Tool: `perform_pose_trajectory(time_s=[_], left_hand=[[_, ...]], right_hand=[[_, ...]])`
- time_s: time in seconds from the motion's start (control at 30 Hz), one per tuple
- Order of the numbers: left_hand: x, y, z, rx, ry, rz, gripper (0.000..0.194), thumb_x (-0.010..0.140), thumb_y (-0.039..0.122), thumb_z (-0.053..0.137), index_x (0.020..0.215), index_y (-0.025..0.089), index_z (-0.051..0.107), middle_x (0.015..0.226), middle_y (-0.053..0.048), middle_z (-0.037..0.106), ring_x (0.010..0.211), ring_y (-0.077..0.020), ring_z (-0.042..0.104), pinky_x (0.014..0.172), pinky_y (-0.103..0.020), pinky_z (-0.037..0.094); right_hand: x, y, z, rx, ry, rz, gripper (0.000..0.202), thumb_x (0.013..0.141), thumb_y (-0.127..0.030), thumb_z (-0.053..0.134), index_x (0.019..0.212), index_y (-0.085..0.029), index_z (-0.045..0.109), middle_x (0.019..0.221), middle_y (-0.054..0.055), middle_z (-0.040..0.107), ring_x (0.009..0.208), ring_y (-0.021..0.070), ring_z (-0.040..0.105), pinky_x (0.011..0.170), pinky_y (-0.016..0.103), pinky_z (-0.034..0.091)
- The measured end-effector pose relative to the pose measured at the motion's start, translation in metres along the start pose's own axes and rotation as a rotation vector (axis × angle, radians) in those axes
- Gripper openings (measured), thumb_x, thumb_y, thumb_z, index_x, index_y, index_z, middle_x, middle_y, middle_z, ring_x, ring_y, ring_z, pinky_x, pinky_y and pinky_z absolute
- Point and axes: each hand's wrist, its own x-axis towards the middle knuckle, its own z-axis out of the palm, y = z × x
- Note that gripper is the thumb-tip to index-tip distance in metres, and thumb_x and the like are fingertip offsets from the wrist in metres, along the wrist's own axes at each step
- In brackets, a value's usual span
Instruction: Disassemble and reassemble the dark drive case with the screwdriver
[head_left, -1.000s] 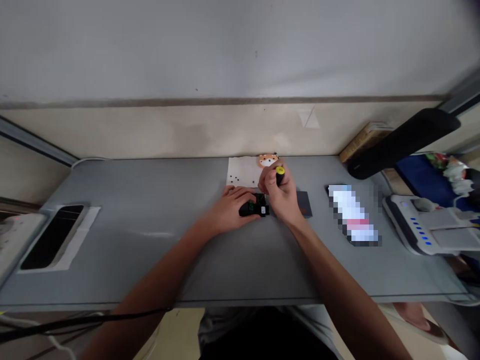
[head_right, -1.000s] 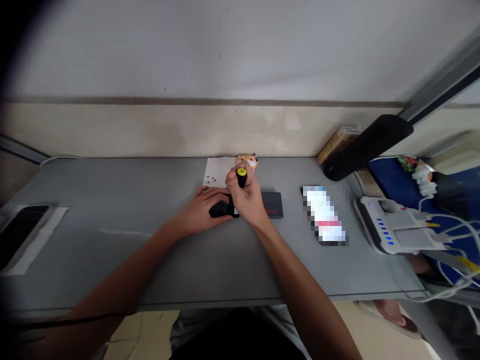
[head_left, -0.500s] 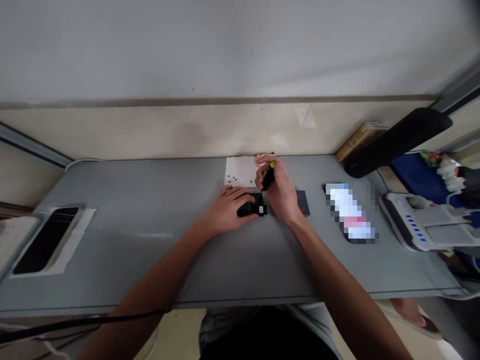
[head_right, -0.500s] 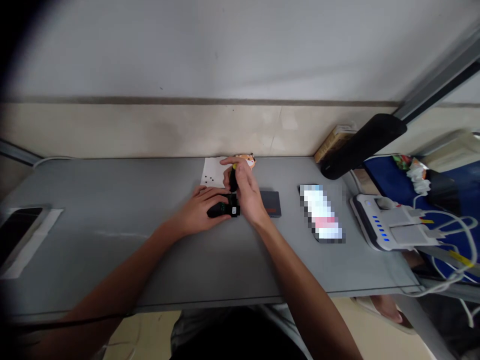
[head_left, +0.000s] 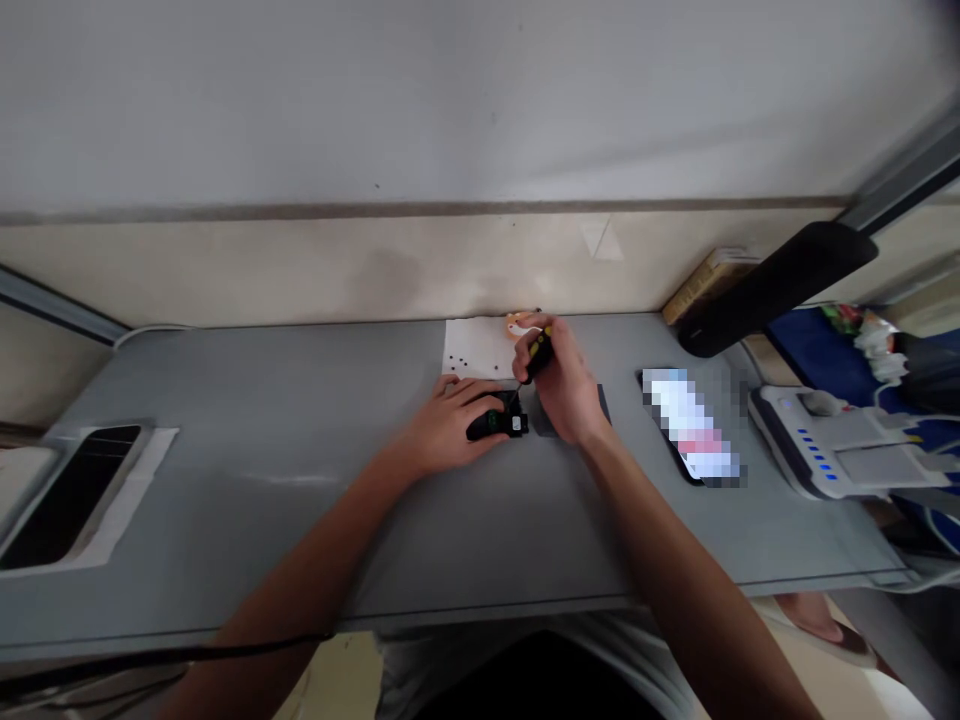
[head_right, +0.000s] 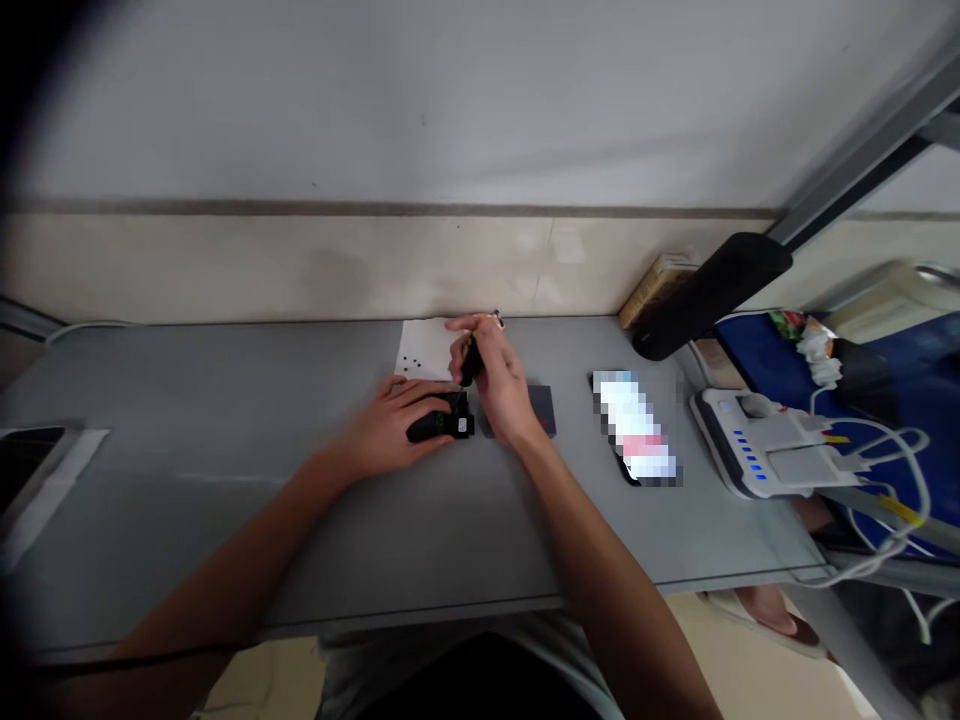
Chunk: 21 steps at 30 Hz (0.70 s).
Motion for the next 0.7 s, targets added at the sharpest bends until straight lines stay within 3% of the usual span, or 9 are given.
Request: perform_pose_trajectory(time_s=[0.13,0.27,0.37,0.5,0.63,0.7], left_hand=[[-0.001,-0.001,0.000,-0.010,0.018,0.029,0.017,0.094,0.036,0.067,0.107,0.025,0.069,0.137,-0.007,0.067,0.127,-0.0267,0.062,0.112,-0.049,0.040],[-0.001,-0.003,-0.002,-0.031,0.016,0.067,0.019,0.092,0.034,0.070,0.108,0.024,0.067,0.137,-0.008,0.067,0.126,-0.0268,0.062,0.111,-0.048,0.042],[0.000,-0.003,-0.003,-0.049,-0.009,0.017,0.022,0.089,0.035,0.074,0.106,0.024,0.064,0.130,-0.008,0.070,0.123,-0.0281,0.063,0.109,-0.049,0.045],[0.001,0.000,0.001,-0.108,-0.010,-0.101,0.030,0.084,0.034,0.078,0.107,0.025,0.060,0.125,-0.007,0.071,0.121,-0.0298,0.063,0.103,-0.050,0.050],[0.002,0.002,0.009,-0.131,0.026,-0.119,0.026,0.087,0.032,0.077,0.103,0.025,0.059,0.134,-0.006,0.067,0.126,-0.0297,0.060,0.105,-0.049,0.050],[0.002,0.002,0.011,-0.106,0.023,-0.109,0.022,0.089,0.036,0.075,0.099,0.025,0.059,0.134,-0.006,0.067,0.126,-0.0294,0.060,0.105,-0.050,0.049]], right_hand=[[-0.001,-0.002,-0.005,-0.006,-0.002,-0.004,0.044,0.089,-0.065,0.064,0.083,-0.025,0.046,0.077,-0.004,0.056,0.062,0.0104,0.055,0.062,0.028,0.046],[0.000,-0.001,-0.008,-0.012,-0.003,-0.003,0.050,0.089,-0.065,0.065,0.080,-0.027,0.034,0.061,-0.010,0.044,0.050,0.0089,0.043,0.053,0.026,0.041],[0.001,-0.001,-0.009,0.001,-0.073,-0.028,0.047,0.091,-0.073,0.053,0.088,-0.028,0.044,0.061,-0.010,0.039,0.050,0.0103,0.041,0.053,0.027,0.041],[0.001,-0.007,-0.008,0.048,-0.119,0.043,0.051,0.099,-0.071,0.036,0.104,-0.027,0.059,0.072,-0.003,0.048,0.062,0.0140,0.051,0.063,0.031,0.047],[0.001,-0.008,-0.009,0.039,-0.005,0.005,0.040,0.087,-0.063,0.067,0.083,-0.025,0.057,0.086,0.000,0.057,0.077,0.0137,0.059,0.074,0.031,0.051],[0.000,-0.006,-0.009,0.079,0.035,0.003,0.045,0.084,-0.060,0.074,0.077,-0.024,0.048,0.081,-0.002,0.058,0.071,0.0119,0.058,0.068,0.029,0.050]])
